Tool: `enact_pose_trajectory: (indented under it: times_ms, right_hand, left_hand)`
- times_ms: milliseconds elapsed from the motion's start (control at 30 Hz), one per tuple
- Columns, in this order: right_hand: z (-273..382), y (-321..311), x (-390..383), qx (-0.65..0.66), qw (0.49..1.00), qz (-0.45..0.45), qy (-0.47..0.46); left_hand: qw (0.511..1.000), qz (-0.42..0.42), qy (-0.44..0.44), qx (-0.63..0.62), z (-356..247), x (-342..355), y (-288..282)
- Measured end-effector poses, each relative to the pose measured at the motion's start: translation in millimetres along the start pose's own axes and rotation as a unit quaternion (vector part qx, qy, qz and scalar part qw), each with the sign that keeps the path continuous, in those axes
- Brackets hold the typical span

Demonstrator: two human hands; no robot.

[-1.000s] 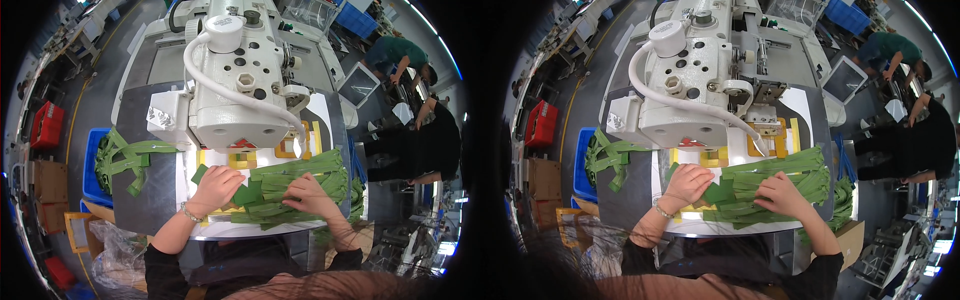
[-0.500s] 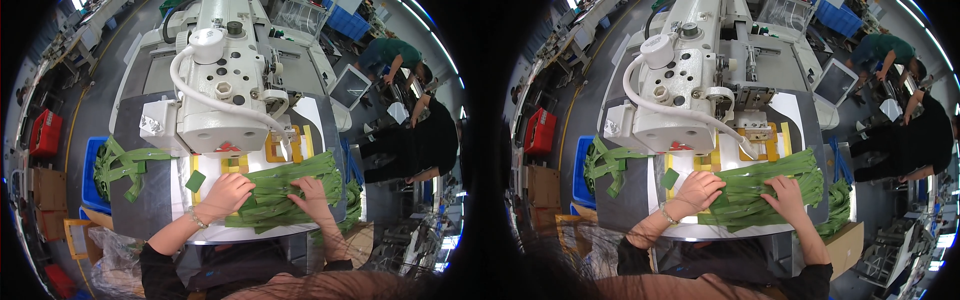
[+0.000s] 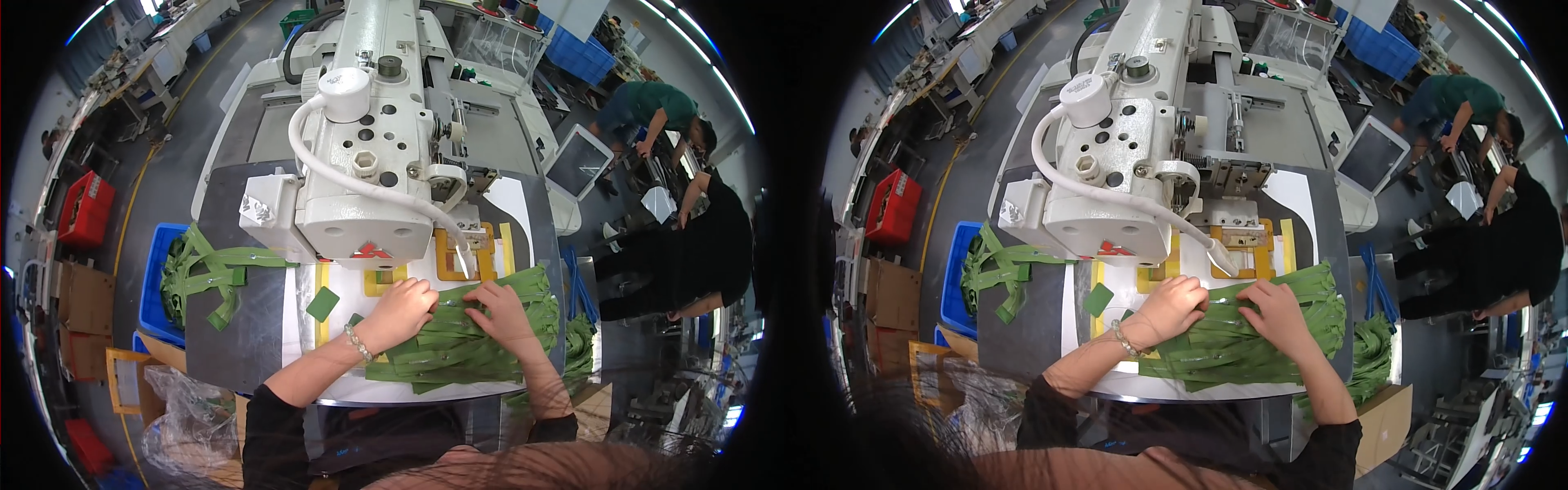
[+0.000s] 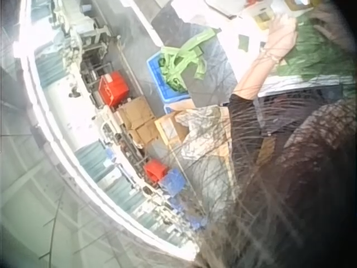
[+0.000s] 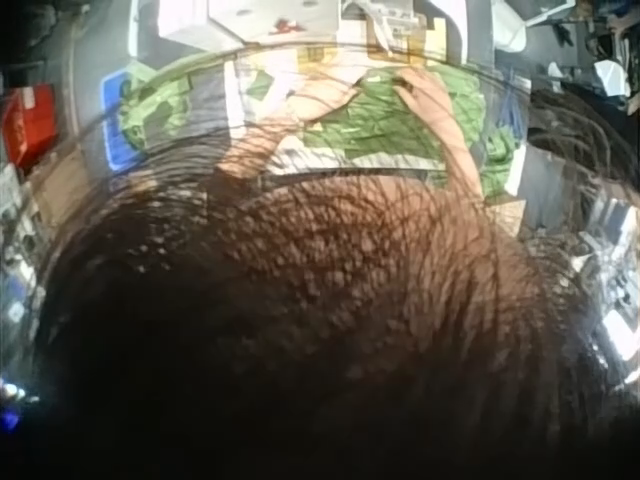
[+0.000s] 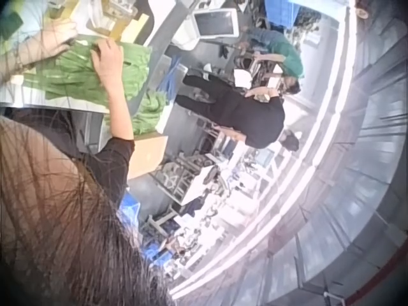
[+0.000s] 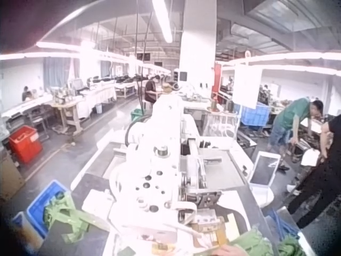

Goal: The person is sewing green straps using an industrial sewing machine.

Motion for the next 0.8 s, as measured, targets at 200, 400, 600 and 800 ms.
enact_pose_trajectory:
  times_ms: [200, 400, 600, 800]
  right_hand:
    - [4.1, -4.2, -3.7, 0.065, 0.993, 0.095, 0.011]
    - [11.8, -4.7, -5.3, 0.051, 0.991, 0.116, 0.037]
    - [-4.5, -12.7, -12.3, 0.107, 0.990, 0.094, -0.020]
    - [-14.6, -40.0, -21.5, 0.068, 0.979, -0.020, 0.193]
  left_hand:
    - [1.000, -0.007, -0.001, -0.011, -3.3, -5.5, -0.8]
    - [1.000, 0.011, 0.005, -0.014, -6.9, -2.1, -2.5]
    - [0.997, -0.078, -0.017, 0.015, -30.0, -5.9, -42.9]
    - [0.979, -0.162, 0.104, 0.074, -22.1, -26.5, -67.5]
Point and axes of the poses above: each hand's wrist, its own x-axis towards the middle knuckle, its own y-axis out of the palm, z = x × y, the point moved 4 cm from there along x, towards the middle knuckle, and after that the axes turned 6 degrees about x, right-handed, at the moved point
